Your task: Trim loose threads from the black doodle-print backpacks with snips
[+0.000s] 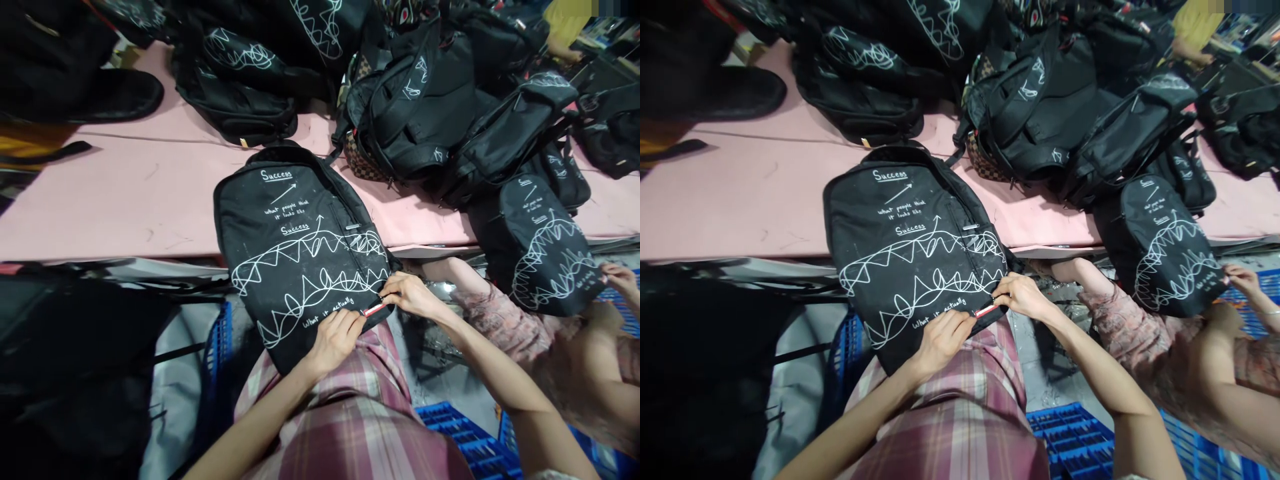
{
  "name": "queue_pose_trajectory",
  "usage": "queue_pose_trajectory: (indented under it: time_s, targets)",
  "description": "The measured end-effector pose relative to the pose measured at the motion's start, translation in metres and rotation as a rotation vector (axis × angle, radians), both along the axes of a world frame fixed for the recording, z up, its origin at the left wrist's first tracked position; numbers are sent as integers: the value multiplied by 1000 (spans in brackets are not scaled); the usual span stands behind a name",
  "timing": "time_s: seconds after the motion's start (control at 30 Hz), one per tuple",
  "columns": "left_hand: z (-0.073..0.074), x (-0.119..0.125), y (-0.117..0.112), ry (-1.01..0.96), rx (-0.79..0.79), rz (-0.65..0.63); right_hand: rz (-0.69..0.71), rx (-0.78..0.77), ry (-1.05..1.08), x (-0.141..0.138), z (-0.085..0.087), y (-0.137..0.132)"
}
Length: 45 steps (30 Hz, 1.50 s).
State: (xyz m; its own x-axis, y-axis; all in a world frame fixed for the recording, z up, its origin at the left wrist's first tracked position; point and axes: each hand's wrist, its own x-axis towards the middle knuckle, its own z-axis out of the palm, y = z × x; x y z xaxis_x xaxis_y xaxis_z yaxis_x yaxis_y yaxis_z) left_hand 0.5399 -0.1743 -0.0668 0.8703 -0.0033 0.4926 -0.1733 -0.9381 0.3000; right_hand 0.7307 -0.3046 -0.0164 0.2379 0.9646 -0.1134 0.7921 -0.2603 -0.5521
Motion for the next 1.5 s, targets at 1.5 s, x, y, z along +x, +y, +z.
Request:
queue_pose_trajectory:
  time_s: [1.5]
  targets:
    - [15,13,-13,563,-193,123,-852,289,833,-31,-38,-18]
